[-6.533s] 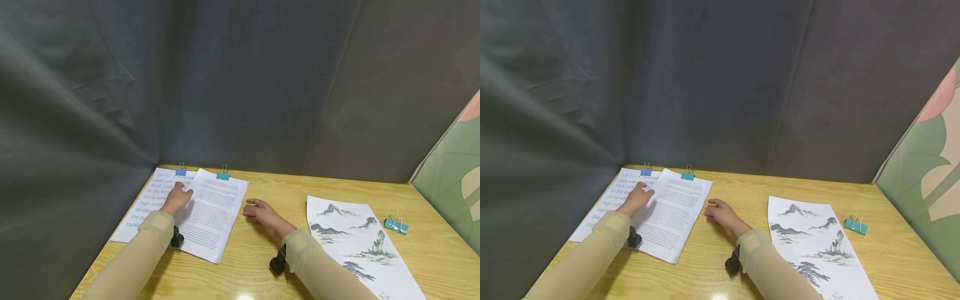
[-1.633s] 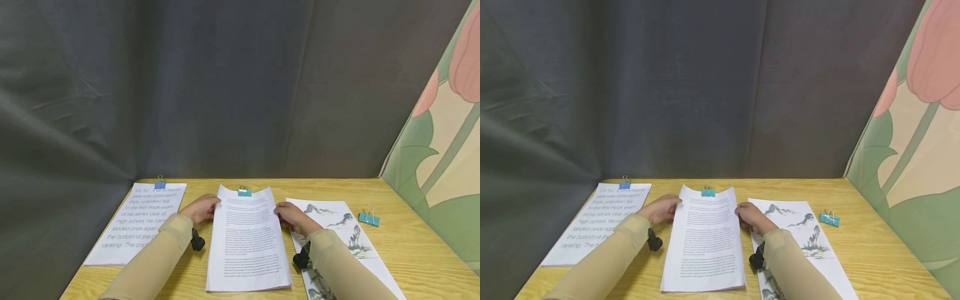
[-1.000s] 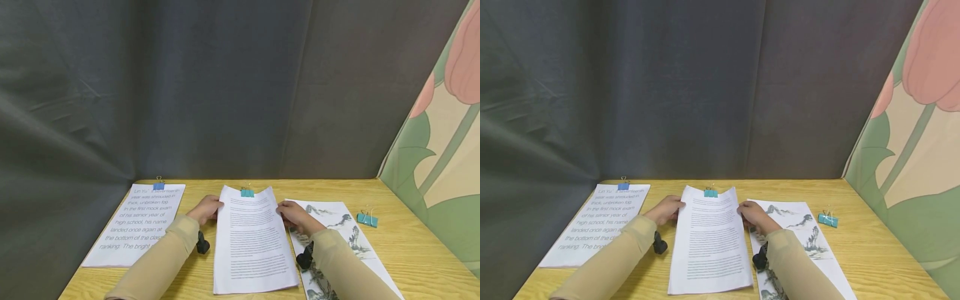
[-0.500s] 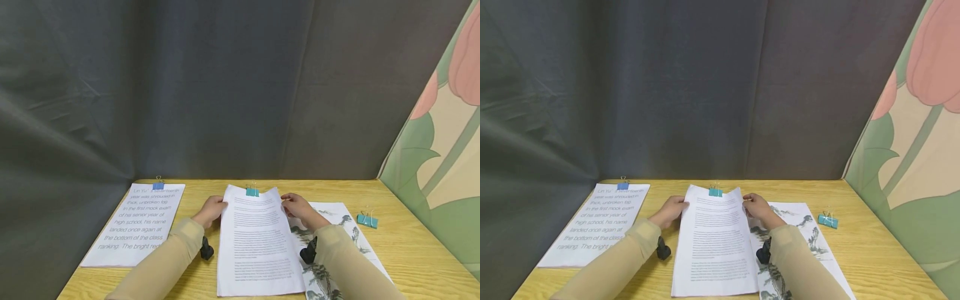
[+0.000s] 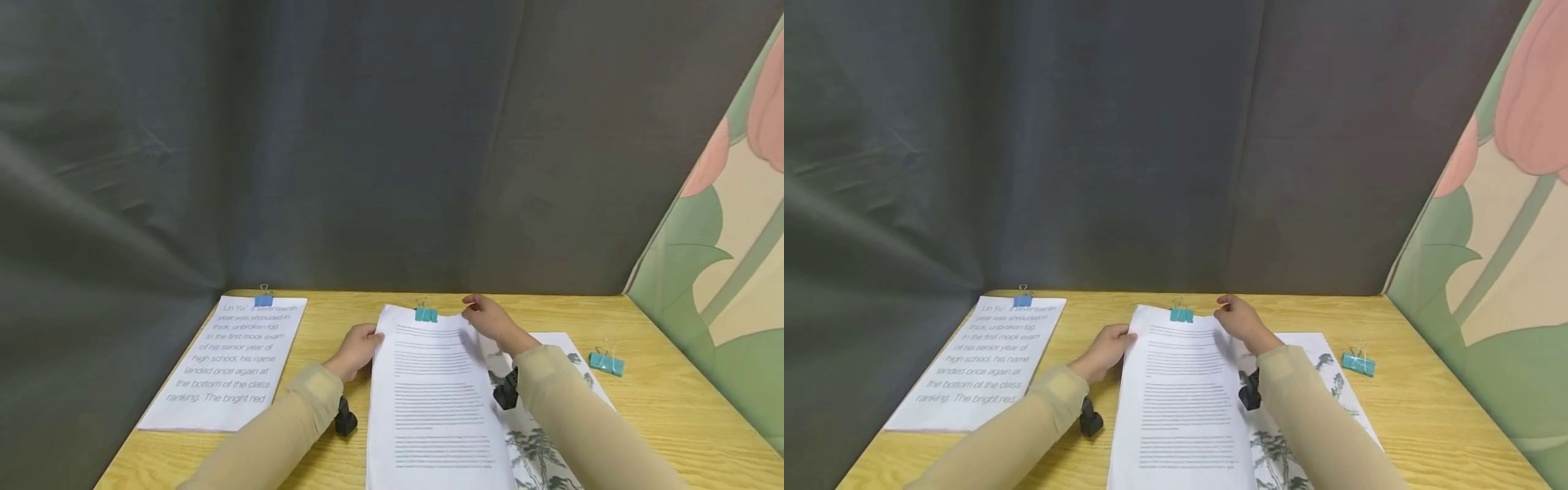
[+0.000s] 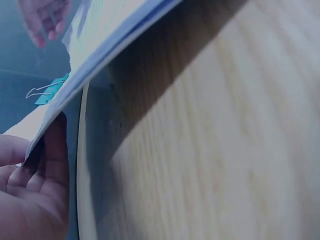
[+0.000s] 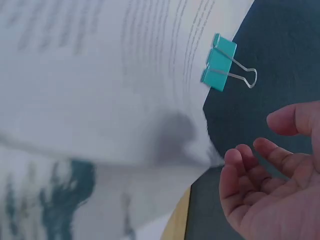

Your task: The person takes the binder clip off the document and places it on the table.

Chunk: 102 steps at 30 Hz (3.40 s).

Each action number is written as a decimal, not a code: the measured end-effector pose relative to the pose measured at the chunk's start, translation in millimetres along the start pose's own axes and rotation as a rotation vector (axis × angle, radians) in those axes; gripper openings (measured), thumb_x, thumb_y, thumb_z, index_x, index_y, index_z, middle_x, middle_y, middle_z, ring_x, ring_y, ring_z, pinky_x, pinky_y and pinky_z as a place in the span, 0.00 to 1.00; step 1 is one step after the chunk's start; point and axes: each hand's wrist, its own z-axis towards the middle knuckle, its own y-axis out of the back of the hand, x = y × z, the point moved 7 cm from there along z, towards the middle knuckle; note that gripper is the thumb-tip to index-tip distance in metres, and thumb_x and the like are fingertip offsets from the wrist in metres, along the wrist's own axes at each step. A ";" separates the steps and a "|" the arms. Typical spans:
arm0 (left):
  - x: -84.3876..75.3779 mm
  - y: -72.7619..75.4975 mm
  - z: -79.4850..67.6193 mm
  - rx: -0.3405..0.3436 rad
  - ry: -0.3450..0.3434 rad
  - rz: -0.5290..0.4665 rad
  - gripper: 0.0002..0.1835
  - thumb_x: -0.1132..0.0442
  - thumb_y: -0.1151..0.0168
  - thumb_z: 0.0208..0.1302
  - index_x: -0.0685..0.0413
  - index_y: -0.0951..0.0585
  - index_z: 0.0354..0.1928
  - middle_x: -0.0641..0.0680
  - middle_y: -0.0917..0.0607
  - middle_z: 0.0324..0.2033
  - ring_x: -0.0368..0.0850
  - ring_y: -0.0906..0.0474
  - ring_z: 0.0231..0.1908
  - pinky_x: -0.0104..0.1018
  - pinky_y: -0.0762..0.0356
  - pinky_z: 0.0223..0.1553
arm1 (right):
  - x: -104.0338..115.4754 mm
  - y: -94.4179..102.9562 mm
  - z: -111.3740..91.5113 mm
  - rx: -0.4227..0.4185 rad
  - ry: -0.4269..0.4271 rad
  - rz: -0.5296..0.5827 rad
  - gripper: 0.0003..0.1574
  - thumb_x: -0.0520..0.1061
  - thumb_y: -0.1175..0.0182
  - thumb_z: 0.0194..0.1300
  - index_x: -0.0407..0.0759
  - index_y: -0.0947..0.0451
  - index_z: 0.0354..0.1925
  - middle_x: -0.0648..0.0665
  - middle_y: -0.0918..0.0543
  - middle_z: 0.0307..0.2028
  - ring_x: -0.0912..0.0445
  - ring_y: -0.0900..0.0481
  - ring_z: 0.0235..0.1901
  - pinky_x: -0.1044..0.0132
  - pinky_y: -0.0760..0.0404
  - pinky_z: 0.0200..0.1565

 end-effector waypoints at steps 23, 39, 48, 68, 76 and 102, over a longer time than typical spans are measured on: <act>-6.9 -17.2 -1.3 0.049 -0.084 -0.072 0.16 0.67 0.50 0.80 0.69 0.20 0.59 0.56 0.12 0.39 0.44 0.17 0.35 0.37 0.20 0.40 | 27.8 -21.8 29.3 0.094 0.050 -0.047 0.30 0.46 0.60 0.84 0.27 0.35 0.72 0.26 0.31 0.69 0.34 0.33 0.69 0.40 0.35 0.68; -6.8 -12.3 -5.5 0.025 -0.062 -0.087 0.17 0.66 0.50 0.81 0.69 0.23 0.63 0.56 0.13 0.41 0.45 0.16 0.36 0.37 0.19 0.40 | 31.2 -23.9 32.6 0.103 0.061 0.019 0.25 0.44 0.59 0.83 0.29 0.23 0.60 0.29 0.24 0.63 0.37 0.30 0.64 0.40 0.37 0.68; -2.4 -15.9 -3.5 0.021 -0.039 -0.087 0.18 0.66 0.50 0.81 0.68 0.22 0.64 0.55 0.12 0.40 0.44 0.16 0.35 0.37 0.19 0.39 | 25.6 -22.9 33.9 0.184 0.030 0.169 0.28 0.44 0.57 0.84 0.27 0.35 0.71 0.27 0.30 0.68 0.35 0.33 0.67 0.40 0.40 0.71; -6.5 -16.3 -7.0 0.030 -0.058 -0.125 0.16 0.67 0.51 0.81 0.69 0.20 0.59 0.56 0.11 0.39 0.43 0.16 0.34 0.35 0.19 0.37 | 24.0 -13.5 33.6 0.181 0.053 0.161 0.36 0.53 0.39 0.77 0.29 0.31 0.69 0.31 0.26 0.65 0.38 0.31 0.65 0.40 0.38 0.69; -7.4 -16.8 -8.8 0.027 -0.054 -0.129 0.16 0.66 0.50 0.81 0.68 0.21 0.60 0.57 0.11 0.41 0.44 0.16 0.35 0.36 0.19 0.38 | 24.8 -12.1 33.0 0.149 0.084 0.097 0.34 0.54 0.38 0.76 0.29 0.28 0.66 0.32 0.23 0.60 0.40 0.28 0.58 0.41 0.34 0.66; -3.0 -21.0 -5.8 0.036 -0.041 -0.135 0.16 0.66 0.50 0.81 0.67 0.20 0.60 0.55 0.11 0.40 0.44 0.15 0.36 0.38 0.18 0.40 | 19.4 -4.2 32.8 0.050 0.145 0.118 0.27 0.52 0.38 0.76 0.32 0.24 0.59 0.36 0.18 0.54 0.44 0.25 0.52 0.51 0.28 0.59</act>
